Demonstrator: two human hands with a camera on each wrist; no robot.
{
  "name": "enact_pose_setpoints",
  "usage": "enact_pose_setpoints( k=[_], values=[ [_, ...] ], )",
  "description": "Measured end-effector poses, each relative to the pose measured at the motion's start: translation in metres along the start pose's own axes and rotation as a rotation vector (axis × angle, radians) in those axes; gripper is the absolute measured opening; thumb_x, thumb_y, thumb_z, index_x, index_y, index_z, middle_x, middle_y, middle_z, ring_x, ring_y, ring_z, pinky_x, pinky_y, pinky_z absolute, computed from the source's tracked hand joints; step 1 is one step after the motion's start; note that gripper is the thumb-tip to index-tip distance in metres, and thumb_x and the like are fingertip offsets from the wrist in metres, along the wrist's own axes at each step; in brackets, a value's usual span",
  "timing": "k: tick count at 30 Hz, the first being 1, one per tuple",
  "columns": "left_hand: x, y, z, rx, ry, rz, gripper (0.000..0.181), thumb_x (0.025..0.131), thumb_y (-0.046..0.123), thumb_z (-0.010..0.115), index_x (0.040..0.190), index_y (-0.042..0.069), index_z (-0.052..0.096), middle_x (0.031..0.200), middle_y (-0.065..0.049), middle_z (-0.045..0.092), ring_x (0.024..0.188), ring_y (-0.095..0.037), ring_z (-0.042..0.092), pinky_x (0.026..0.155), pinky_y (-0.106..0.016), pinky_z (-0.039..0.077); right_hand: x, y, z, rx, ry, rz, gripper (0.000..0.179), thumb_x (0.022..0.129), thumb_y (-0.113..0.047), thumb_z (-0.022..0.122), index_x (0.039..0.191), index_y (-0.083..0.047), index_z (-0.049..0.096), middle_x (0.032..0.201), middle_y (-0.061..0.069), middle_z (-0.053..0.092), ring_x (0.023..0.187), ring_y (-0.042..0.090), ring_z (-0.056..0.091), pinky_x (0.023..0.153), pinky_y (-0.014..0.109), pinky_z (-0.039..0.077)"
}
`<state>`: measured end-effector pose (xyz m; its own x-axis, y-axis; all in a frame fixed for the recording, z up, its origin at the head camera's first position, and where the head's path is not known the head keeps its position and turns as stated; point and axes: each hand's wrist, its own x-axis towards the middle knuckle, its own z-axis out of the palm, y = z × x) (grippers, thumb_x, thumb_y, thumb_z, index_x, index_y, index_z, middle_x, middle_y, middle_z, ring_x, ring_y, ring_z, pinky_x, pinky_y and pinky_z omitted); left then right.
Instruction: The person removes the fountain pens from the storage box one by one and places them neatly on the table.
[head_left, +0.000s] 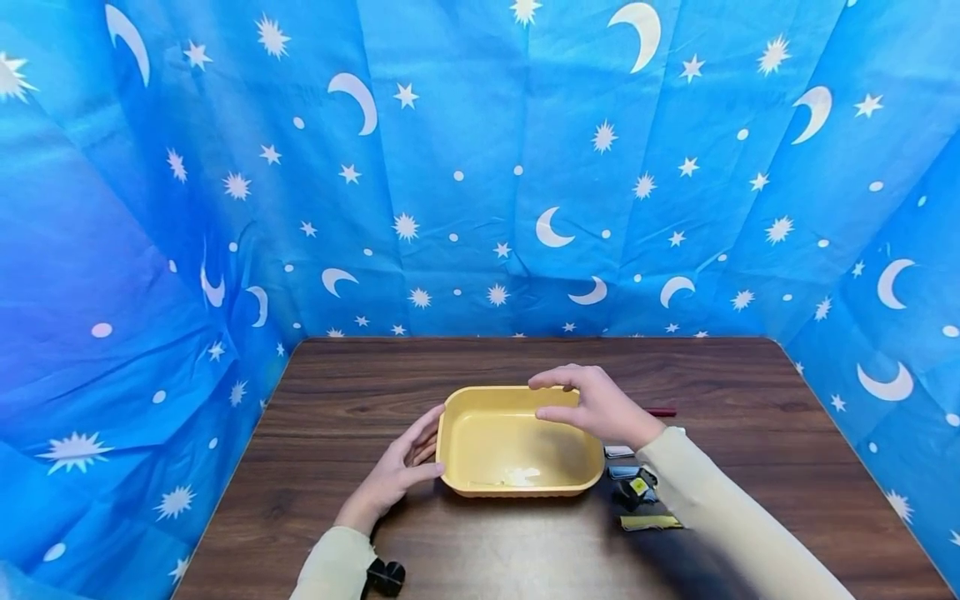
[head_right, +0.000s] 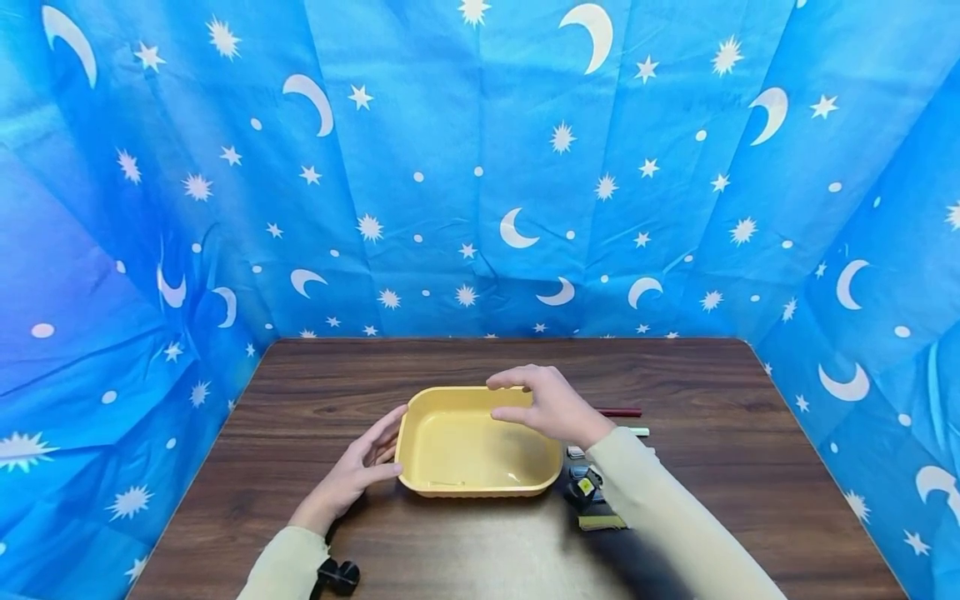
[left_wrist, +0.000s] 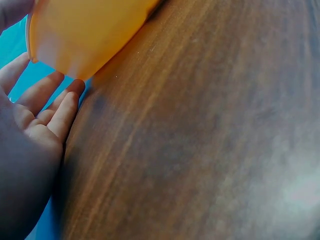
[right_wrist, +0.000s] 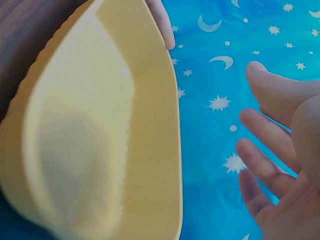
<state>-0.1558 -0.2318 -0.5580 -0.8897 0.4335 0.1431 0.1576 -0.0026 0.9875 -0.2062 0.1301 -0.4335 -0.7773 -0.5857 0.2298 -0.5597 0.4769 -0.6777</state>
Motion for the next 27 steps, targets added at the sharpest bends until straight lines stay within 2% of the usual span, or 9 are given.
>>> enact_pose_setpoints(
  k=[7, 11, 16, 21, 25, 27],
  values=[
    [0.000, 0.000, 0.000, -0.002, -0.002, 0.004, 0.083, 0.099, -0.003, 0.066, 0.168, 0.013, 0.025, 0.172, -0.019, 0.026, 0.157, -0.040, 0.026, 0.117, -0.019, 0.039, 0.020, -0.008, 0.008, -0.009, -0.048, -0.044, 0.041, 0.093, -0.026, 0.082, 0.132, -0.013, 0.074, 0.131, 0.003, 0.073, 0.125, 0.025, 0.066, 0.104, 0.049, 0.057],
    [-0.001, 0.001, 0.000, -0.007, 0.008, -0.003, 0.083, 0.098, -0.002, 0.067, 0.168, 0.013, 0.025, 0.171, -0.019, 0.027, 0.156, -0.040, 0.026, 0.116, -0.018, 0.039, 0.033, -0.011, 0.016, 0.002, -0.101, -0.039, 0.041, 0.093, -0.026, 0.082, 0.131, -0.012, 0.074, 0.130, 0.002, 0.074, 0.124, 0.025, 0.067, 0.104, 0.048, 0.056],
    [-0.001, 0.001, 0.001, -0.004, 0.013, -0.017, 0.084, 0.098, -0.002, 0.067, 0.168, 0.013, 0.024, 0.171, -0.019, 0.026, 0.157, -0.039, 0.026, 0.116, -0.017, 0.038, 0.044, -0.009, 0.029, 0.031, -0.194, -0.040, 0.041, 0.093, -0.024, 0.082, 0.130, -0.010, 0.074, 0.128, 0.004, 0.075, 0.121, 0.029, 0.068, 0.106, 0.051, 0.055],
    [-0.001, 0.003, 0.002, 0.004, 0.026, -0.044, 0.085, 0.098, 0.001, 0.069, 0.169, 0.015, 0.025, 0.172, -0.015, 0.028, 0.157, -0.035, 0.027, 0.116, -0.017, 0.038, 0.050, -0.008, 0.042, 0.007, -0.295, -0.101, 0.039, 0.093, -0.022, 0.082, 0.127, -0.004, 0.075, 0.125, 0.008, 0.076, 0.118, 0.035, 0.069, 0.104, 0.052, 0.056],
    [0.000, 0.004, 0.002, 0.010, 0.026, -0.046, 0.085, 0.098, 0.000, 0.069, 0.169, 0.015, 0.025, 0.172, -0.014, 0.028, 0.157, -0.035, 0.028, 0.116, -0.017, 0.038, 0.052, -0.009, 0.052, -0.028, -0.390, -0.097, 0.036, 0.090, -0.018, 0.084, 0.123, -0.003, 0.077, 0.121, 0.007, 0.077, 0.114, 0.033, 0.070, 0.102, 0.050, 0.057],
    [0.000, 0.003, 0.002, 0.011, 0.025, -0.041, 0.085, 0.098, -0.001, 0.069, 0.169, 0.014, 0.024, 0.172, -0.015, 0.028, 0.157, -0.035, 0.028, 0.116, -0.017, 0.038, 0.051, -0.009, 0.058, -0.049, -0.438, -0.092, 0.036, 0.088, -0.016, 0.087, 0.120, -0.003, 0.078, 0.117, 0.005, 0.078, 0.109, 0.029, 0.071, 0.099, 0.045, 0.058]
  ],
)
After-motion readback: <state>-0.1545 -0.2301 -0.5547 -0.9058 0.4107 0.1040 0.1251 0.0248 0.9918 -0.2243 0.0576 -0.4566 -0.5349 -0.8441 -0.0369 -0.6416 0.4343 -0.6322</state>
